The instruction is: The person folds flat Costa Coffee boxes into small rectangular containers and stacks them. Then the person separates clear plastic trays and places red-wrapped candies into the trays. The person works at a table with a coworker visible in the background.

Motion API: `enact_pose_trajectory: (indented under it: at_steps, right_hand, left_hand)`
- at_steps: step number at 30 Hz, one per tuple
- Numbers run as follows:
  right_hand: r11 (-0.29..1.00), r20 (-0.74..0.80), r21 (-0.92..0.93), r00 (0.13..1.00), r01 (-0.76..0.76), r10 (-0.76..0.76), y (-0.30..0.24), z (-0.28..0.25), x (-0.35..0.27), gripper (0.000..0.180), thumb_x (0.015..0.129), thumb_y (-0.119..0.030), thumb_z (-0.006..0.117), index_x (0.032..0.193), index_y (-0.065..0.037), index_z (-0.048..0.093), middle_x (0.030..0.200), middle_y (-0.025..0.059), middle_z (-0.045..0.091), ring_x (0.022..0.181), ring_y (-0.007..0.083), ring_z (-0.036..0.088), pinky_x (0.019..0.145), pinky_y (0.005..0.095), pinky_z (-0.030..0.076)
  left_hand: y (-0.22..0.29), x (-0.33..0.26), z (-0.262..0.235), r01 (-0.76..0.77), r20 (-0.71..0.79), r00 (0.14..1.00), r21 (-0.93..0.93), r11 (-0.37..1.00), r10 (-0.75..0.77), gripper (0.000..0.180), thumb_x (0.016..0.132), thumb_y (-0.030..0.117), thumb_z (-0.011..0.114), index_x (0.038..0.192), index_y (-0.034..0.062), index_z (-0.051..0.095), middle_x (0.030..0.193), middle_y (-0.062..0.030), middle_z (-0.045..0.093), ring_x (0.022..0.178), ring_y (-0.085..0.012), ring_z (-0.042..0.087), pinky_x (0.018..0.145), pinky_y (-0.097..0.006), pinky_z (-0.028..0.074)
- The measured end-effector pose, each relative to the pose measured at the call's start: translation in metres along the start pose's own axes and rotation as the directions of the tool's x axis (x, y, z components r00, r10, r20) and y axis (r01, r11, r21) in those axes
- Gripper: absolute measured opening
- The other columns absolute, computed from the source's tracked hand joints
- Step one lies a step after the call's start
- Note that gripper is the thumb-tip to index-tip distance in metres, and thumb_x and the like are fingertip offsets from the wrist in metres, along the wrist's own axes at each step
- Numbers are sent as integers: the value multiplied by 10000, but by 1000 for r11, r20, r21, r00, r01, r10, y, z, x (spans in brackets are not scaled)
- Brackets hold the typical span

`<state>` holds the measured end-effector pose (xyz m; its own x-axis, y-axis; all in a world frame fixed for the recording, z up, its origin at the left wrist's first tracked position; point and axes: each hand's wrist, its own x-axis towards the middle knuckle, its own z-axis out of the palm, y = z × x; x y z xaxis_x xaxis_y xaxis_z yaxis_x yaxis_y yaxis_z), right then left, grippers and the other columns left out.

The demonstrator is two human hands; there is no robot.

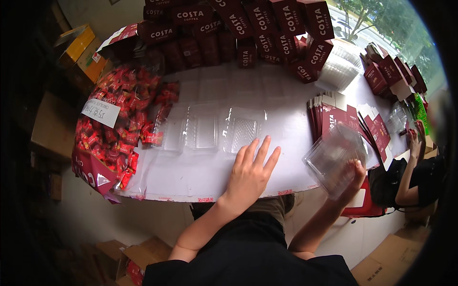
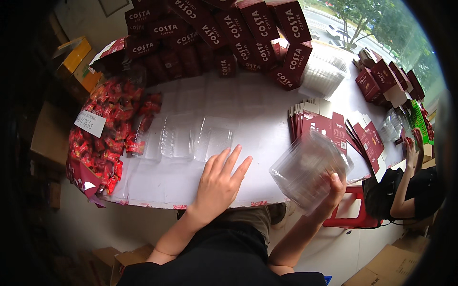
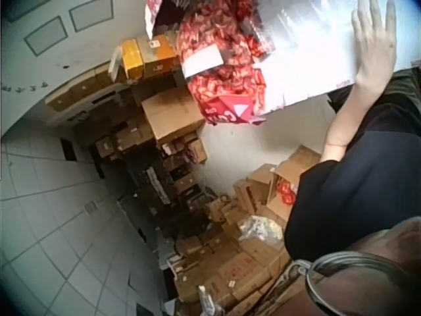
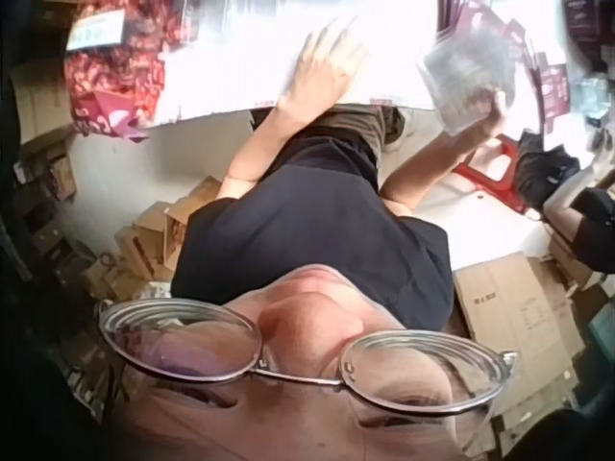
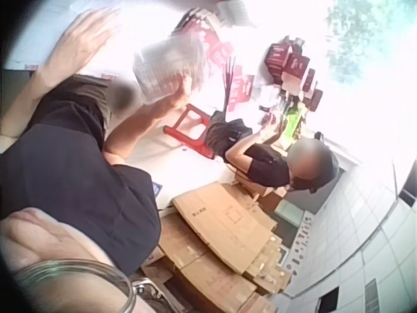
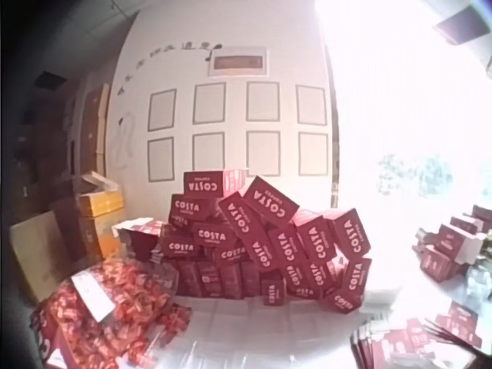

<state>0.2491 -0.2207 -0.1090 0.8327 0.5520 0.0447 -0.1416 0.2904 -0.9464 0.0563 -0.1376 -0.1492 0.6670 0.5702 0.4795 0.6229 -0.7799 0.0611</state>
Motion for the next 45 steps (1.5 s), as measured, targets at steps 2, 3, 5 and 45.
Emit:
enact_pose_trajectory:
  at_steps: [2,3,5,45]
  right_hand:
    - [989,-13,-137,999,47,-49,7,-2,0,482,735,-368,522,1044,1,553,867,73,557,803,158,519,698,290,425]
    - [982,4,-183,999,41,-41,9,-3,0,485,733,-371,522,1043,0,552,856,71,560,793,153,518,703,278,422]
    - [973,62,-220,996,69,-57,10,0,-4,463,742,-355,523,1038,0,553,850,67,560,793,148,512,714,277,414]
    - [998,231,-63,973,-16,30,-3,-7,-17,371,754,-222,544,1015,41,556,821,29,566,726,100,488,689,215,377]
  left_hand:
    - [-3,8,1,40,-19,999,-27,999,-40,422,785,139,588,1200,78,536,1246,-187,473,1108,-317,466,944,-430,352]
    - [-3,11,0,79,4,997,-56,995,-79,412,789,119,576,1198,82,539,1260,-201,460,1156,-324,444,980,-444,325]
    - [-7,18,-2,84,-56,995,-20,996,-85,416,796,110,566,1207,63,525,1270,-201,453,1196,-333,416,1006,-456,297]
    - [48,6,18,288,629,768,-174,-942,119,813,881,582,311,1380,-31,121,1386,-229,283,1281,-321,307,1060,-417,252]
